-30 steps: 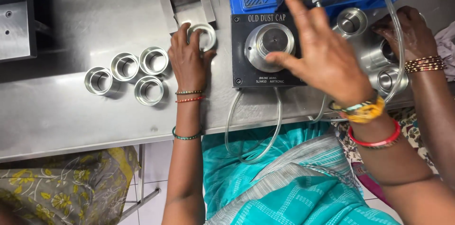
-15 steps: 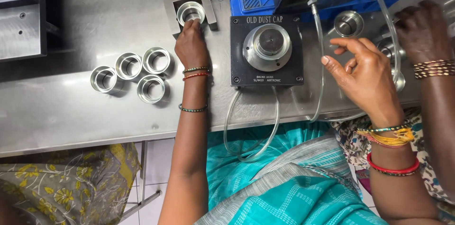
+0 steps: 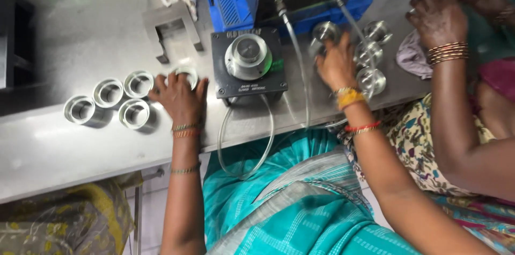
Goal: The recorder and coworkers are inspecting, wiping, and testing metal cylindrical caps using a specialized testing machine.
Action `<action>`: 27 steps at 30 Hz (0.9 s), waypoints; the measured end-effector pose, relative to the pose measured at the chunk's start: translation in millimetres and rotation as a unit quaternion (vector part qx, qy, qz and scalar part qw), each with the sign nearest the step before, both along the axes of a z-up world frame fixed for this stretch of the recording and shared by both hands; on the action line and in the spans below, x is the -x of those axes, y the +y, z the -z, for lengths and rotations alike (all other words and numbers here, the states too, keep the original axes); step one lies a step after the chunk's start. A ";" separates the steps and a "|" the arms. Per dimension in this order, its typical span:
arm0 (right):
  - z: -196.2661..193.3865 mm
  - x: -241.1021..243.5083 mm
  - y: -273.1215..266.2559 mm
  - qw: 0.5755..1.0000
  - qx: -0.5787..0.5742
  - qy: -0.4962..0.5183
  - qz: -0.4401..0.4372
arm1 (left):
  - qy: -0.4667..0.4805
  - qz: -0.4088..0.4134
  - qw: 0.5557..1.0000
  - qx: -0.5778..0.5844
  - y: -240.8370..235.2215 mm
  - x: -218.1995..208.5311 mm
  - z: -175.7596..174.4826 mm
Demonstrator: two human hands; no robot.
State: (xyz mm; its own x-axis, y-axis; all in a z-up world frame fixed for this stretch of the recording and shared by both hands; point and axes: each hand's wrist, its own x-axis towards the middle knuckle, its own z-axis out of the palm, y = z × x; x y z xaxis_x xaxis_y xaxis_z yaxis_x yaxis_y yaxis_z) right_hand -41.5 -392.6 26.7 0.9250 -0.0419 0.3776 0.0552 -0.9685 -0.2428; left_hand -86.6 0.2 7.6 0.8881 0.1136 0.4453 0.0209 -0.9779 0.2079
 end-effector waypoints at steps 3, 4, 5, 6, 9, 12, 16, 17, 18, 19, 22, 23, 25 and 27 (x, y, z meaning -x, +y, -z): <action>-6.8 31.6 8.6 0.996 -0.023 0.086 0.031 | -0.101 0.001 0.995 -0.015 26.4 17.9 34.8; -17.3 39.9 8.4 0.997 -0.013 0.069 0.037 | -0.117 0.004 0.993 -0.004 25.7 19.2 29.3; -22.1 50.7 13.9 0.993 -0.037 0.110 0.031 | -0.087 -0.021 0.996 -0.007 31.3 25.8 24.4; -25.3 60.9 19.7 0.986 -0.060 0.151 0.024 | -0.057 -0.047 0.997 -0.010 37.2 31.7 21.0; -27.8 73.6 26.5 0.990 -0.093 0.107 -0.020 | -0.084 -0.095 0.991 -0.038 33.3 38.0 24.0; -32.0 70.0 30.7 0.986 -0.063 0.154 -0.022 | -0.105 -0.162 0.977 -0.093 12.2 38.9 21.9; -17.0 60.6 20.4 0.983 -0.017 0.175 -0.044 | -0.123 -0.152 0.980 0.023 -36.0 44.0 -8.5; -9.0 57.0 18.2 0.985 -0.011 0.162 -0.060 | -0.139 -0.069 0.982 0.107 -46.3 41.4 -15.9; -1.8 53.0 15.7 0.986 -0.004 0.148 -0.075 | -0.155 0.015 0.970 0.189 -56.6 38.0 -24.3; -9.6 54.3 21.2 0.985 -0.010 0.149 -0.085 | -0.156 0.007 0.971 0.180 -74.6 39.7 -50.5; -27.0 58.7 31.3 0.980 -0.005 0.193 -0.044 | -0.135 0.059 0.978 0.147 -121.1 35.2 -110.4; -29.7 59.5 28.4 0.981 -0.006 0.187 -0.054 | -0.106 0.063 0.983 0.135 -131.8 31.0 -117.9; -30.5 59.4 22.7 0.982 -0.006 0.178 -0.062 | -0.082 0.069 0.987 0.123 -145.0 21.3 -118.7; -26.0 56.5 21.7 0.981 -0.041 0.178 -0.070 | -0.048 0.075 0.988 0.125 -145.7 10.5 -106.2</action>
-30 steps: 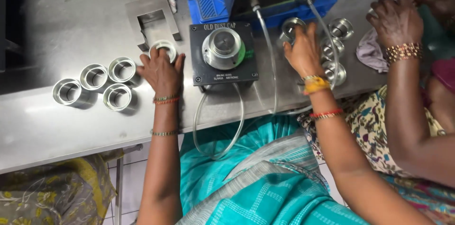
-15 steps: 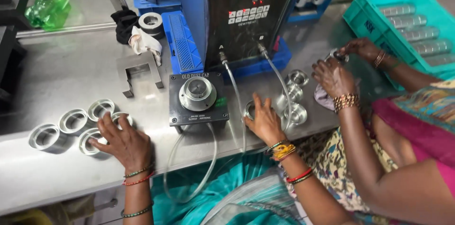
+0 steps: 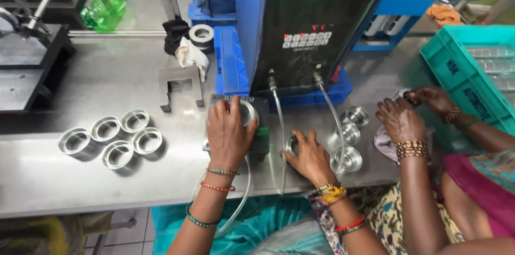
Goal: The recorder and coworkers are inspecting, wiping, and testing metal cylindrical caps using a specialized testing machine.
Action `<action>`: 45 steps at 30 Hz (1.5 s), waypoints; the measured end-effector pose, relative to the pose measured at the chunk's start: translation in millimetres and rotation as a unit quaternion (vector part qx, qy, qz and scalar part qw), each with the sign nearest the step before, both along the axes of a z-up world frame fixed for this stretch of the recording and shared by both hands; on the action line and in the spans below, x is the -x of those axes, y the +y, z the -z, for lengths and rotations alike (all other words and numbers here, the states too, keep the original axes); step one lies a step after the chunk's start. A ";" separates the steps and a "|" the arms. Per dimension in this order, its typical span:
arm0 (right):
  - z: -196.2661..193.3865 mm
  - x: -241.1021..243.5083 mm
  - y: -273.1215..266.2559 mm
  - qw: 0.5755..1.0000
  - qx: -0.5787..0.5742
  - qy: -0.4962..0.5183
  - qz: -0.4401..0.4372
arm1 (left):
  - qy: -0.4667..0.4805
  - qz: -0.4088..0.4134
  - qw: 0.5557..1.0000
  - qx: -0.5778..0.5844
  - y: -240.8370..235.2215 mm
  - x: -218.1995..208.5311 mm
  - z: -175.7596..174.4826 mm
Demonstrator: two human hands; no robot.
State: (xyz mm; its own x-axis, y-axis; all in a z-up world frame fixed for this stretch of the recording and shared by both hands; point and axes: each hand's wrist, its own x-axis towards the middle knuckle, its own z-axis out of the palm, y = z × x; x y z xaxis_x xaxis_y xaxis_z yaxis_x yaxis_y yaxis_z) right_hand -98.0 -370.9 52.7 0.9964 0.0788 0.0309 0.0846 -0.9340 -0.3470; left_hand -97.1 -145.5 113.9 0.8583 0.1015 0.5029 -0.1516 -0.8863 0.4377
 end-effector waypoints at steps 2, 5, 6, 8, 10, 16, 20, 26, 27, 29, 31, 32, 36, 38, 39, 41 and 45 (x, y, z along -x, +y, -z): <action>-6.2 0.5 2.1 1.000 -0.014 0.003 0.018 | -0.030 -0.001 1.000 -0.005 2.2 0.4 0.3; 17.0 -7.6 -11.1 0.997 -0.062 -0.027 0.033 | -0.040 -0.002 0.999 0.005 2.3 0.2 3.0; 30.0 -10.7 -16.8 0.993 -0.098 -0.067 0.028 | -0.024 -0.005 1.000 0.019 3.0 0.5 3.5; -2.6 -5.2 -8.7 0.967 -0.234 0.043 0.091 | 0.008 0.012 0.999 0.040 10.6 -8.0 12.1; -24.8 1.5 -3.7 0.906 -0.360 0.160 0.155 | 0.050 0.028 0.996 0.061 19.1 -11.4 15.7; -81.7 15.1 7.2 0.879 -0.475 0.021 0.048 | 0.051 0.117 0.988 0.084 38.3 -19.5 15.0; -115.0 6.4 28.3 0.918 -0.395 -0.010 -0.027 | 0.033 0.189 0.975 0.115 51.7 -28.7 -3.2; -139.6 -22.1 87.3 0.950 -0.099 -0.167 -0.245 | -0.043 0.172 0.971 0.160 94.2 -49.1 6.4; -142.1 -26.4 97.5 0.952 -0.078 -0.161 -0.249 | -0.086 0.144 0.972 0.162 107.6 -54.5 14.6; -141.9 -34.5 112.4 0.955 -0.056 -0.141 -0.256 | -0.086 0.101 0.981 0.139 136.9 -54.7 33.2; -141.3 -40.5 122.3 0.957 -0.029 -0.124 -0.261 | -0.088 0.062 0.987 0.118 154.8 -52.4 42.3; -139.3 -42.0 125.9 0.957 -0.006 -0.122 -0.263 | -0.030 0.031 0.995 0.090 159.4 -47.7 43.1; -122.9 -41.9 135.5 0.965 0.031 -0.097 -0.241 | 0.104 -0.001 0.994 0.022 169.4 -39.5 59.9; -113.8 -37.7 134.3 0.968 0.030 -0.098 -0.227 | 0.101 0.014 0.995 0.009 169.2 -41.2 71.8; -109.8 -35.7 132.3 0.971 0.032 -0.102 -0.214 | 0.096 0.028 0.995 -0.001 167.4 -42.2 77.7; -117.7 -28.2 124.0 0.973 0.019 -0.097 -0.207 | 0.078 0.029 0.996 -0.017 164.0 -43.8 79.0; -129.6 -9.6 103.7 0.982 -0.038 -0.068 -0.171 | 0.042 -0.004 0.997 -0.071 161.5 -53.0 80.0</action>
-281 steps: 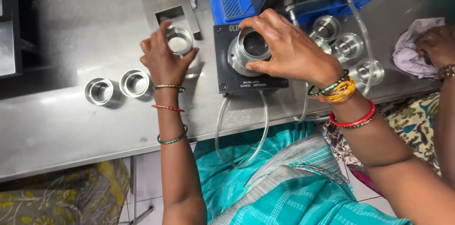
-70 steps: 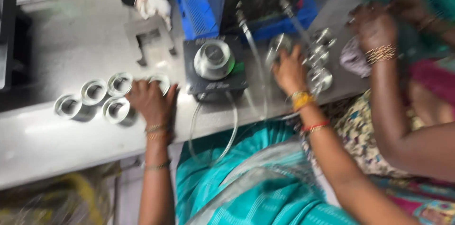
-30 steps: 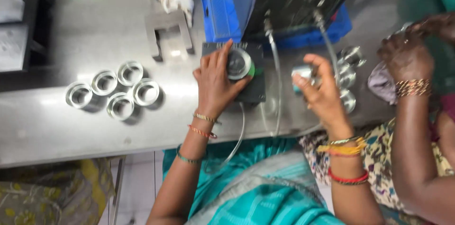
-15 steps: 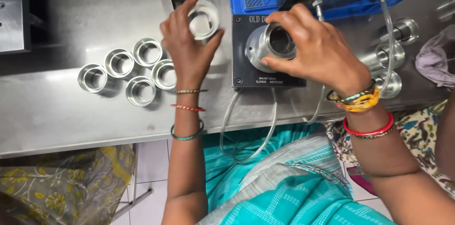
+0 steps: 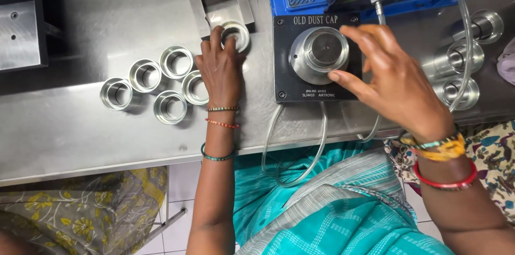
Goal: The recorder and coworkers are inspecting, wiping, and testing metal cylindrical caps using a specialized testing machine.
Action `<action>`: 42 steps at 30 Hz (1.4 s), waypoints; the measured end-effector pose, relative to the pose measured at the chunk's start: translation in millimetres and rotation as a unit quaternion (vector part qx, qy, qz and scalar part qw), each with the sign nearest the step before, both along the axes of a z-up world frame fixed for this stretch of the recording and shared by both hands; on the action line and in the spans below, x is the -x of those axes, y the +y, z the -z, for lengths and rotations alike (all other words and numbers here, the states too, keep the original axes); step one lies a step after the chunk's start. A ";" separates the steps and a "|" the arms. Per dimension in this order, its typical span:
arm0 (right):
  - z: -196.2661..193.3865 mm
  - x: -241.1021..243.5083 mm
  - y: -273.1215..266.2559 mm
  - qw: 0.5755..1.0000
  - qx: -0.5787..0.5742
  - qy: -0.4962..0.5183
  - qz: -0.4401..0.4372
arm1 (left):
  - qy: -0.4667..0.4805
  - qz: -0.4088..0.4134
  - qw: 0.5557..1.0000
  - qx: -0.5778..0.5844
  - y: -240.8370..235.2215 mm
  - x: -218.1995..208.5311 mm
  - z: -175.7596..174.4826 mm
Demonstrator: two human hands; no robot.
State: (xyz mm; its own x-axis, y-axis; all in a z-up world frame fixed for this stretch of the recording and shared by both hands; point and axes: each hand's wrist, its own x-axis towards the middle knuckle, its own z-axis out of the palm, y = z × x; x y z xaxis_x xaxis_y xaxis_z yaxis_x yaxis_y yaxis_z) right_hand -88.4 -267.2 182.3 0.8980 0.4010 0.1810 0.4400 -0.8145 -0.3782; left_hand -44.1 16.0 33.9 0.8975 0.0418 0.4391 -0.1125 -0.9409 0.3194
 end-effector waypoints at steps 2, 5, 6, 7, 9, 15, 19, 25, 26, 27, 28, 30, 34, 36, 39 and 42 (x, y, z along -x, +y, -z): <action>-1.0 11.2 -8.6 1.000 -0.028 0.009 0.010 | 0.009 -0.012 1.000 -0.008 -1.2 -9.3 7.1; 14.9 25.6 -30.0 0.993 -0.105 0.005 0.056 | 0.013 -0.026 0.999 -0.013 -1.5 -27.0 18.1; 23.2 30.3 -38.3 0.984 -0.153 -0.005 0.091 | 0.010 -0.029 0.999 -0.010 -1.1 -33.0 22.0; 30.0 34.0 -46.8 0.984 -0.154 -0.007 0.091 | 0.007 -0.029 0.999 -0.011 -2.5 -38.8 24.3; 43.1 41.6 -62.4 0.970 -0.186 -0.056 0.148 | -0.022 -0.039 0.999 0.014 -3.8 -49.1 28.3; 86.9 67.1 -104.6 0.978 -0.017 -0.103 0.181 | -0.033 -0.079 0.996 0.028 -11.0 -59.0 47.9; 129.0 76.1 -122.8 0.975 0.027 -0.072 0.210 | -0.028 -0.090 0.996 -0.005 -21.0 -46.5 21.2; 151.7 73.3 -118.8 0.946 0.152 -0.055 0.281 | 0.002 -0.088 0.996 -0.006 -17.8 -37.5 19.4; 147.4 74.1 -115.2 0.949 0.126 -0.048 0.285 | -0.007 -0.083 0.997 -0.003 -18.2 -35.7 17.7; 141.9 74.1 -112.7 0.951 0.102 -0.043 0.288 | -0.017 -0.078 0.997 0.002 -19.5 -34.2 15.9; 141.2 75.8 -113.9 0.951 0.103 -0.045 0.288 | -0.018 -0.078 0.997 0.003 -20.4 -32.8 17.2; 138.2 73.8 -117.4 0.961 0.059 -0.033 0.268 | -0.012 -0.098 0.995 -0.013 -22.1 -32.0 19.2; 139.2 70.0 -126.6 0.978 0.018 -0.081 0.192 | 0.016 -0.125 0.992 -0.028 -25.3 -4.7 14.6; 133.6 73.0 -125.3 0.979 -0.008 -0.109 0.175 | 0.038 -0.157 0.986 -0.041 -25.4 11.1 17.1; 122.6 67.6 -116.6 0.971 0.032 -0.103 0.215 | 0.031 -0.213 0.975 -0.050 -14.3 22.7 24.5; 122.4 55.3 -115.0 0.969 0.078 -0.008 0.235 | 0.042 -0.258 0.964 -0.043 6.5 23.1 32.7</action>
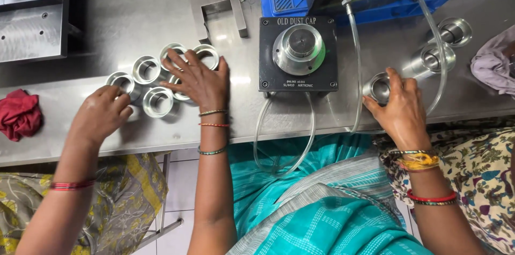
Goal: The recorder and coworkers are inspecting, wiping, and testing metal cylindrical caps using a specialized testing machine.
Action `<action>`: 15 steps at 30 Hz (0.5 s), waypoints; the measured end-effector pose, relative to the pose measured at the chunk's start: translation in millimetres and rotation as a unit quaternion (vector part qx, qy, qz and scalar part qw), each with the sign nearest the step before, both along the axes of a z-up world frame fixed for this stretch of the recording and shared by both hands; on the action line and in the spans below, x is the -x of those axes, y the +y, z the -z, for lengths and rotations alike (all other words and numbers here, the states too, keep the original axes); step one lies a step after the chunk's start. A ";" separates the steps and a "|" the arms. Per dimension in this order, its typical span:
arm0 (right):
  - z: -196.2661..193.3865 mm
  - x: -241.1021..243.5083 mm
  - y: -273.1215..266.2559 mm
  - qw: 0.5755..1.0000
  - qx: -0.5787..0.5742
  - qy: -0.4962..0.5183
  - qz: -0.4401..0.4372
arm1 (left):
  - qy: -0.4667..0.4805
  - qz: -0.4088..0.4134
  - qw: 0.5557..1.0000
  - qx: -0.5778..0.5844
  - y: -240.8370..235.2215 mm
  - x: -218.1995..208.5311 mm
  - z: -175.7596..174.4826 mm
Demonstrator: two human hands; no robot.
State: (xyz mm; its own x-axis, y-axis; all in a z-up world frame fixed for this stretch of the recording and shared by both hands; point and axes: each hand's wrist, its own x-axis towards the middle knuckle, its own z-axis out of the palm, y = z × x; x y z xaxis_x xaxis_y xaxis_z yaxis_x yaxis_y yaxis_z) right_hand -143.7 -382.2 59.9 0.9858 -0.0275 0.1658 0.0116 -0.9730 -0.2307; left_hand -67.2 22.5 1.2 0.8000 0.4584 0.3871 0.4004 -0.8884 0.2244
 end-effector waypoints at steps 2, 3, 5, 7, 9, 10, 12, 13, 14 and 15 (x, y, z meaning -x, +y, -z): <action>-2.7 -6.1 0.9 0.999 -0.004 0.034 0.012 | 0.012 -0.012 1.000 0.009 13.9 -1.5 -0.7; -3.3 -8.6 2.1 0.997 -0.009 0.070 0.025 | 0.025 -0.023 0.999 0.016 21.6 -2.4 -1.4; -5.2 -12.2 1.3 0.997 -0.012 0.074 0.025 | 0.036 -0.021 0.999 0.022 44.3 -3.7 -0.1; -5.2 -14.1 -1.1 0.997 -0.013 0.077 0.027 | 0.047 -0.016 0.998 0.028 64.5 -4.9 -1.2; -4.1 -15.8 -3.5 0.997 -0.024 0.068 0.010 | 0.045 0.002 0.998 0.035 84.2 -6.4 -6.5; -1.5 -15.4 -3.7 0.997 -0.025 0.067 0.014 | 0.044 0.006 0.998 0.034 94.5 -9.5 8.9; 1.3 -18.4 -4.0 0.997 -0.035 0.061 0.009 | 0.007 -0.009 1.000 -0.013 115.2 -21.2 36.9; 4.0 -17.9 -4.9 0.998 -0.035 0.052 0.015 | -0.002 -0.003 1.000 -0.012 96.4 -16.8 19.7; 5.7 -17.6 -5.7 0.998 -0.042 0.042 0.018 | -0.048 0.023 0.999 0.008 78.0 -11.6 1.8; 5.8 -21.8 -7.5 0.998 -0.049 0.025 0.023 | -0.100 0.051 0.993 0.029 58.6 -12.3 -17.7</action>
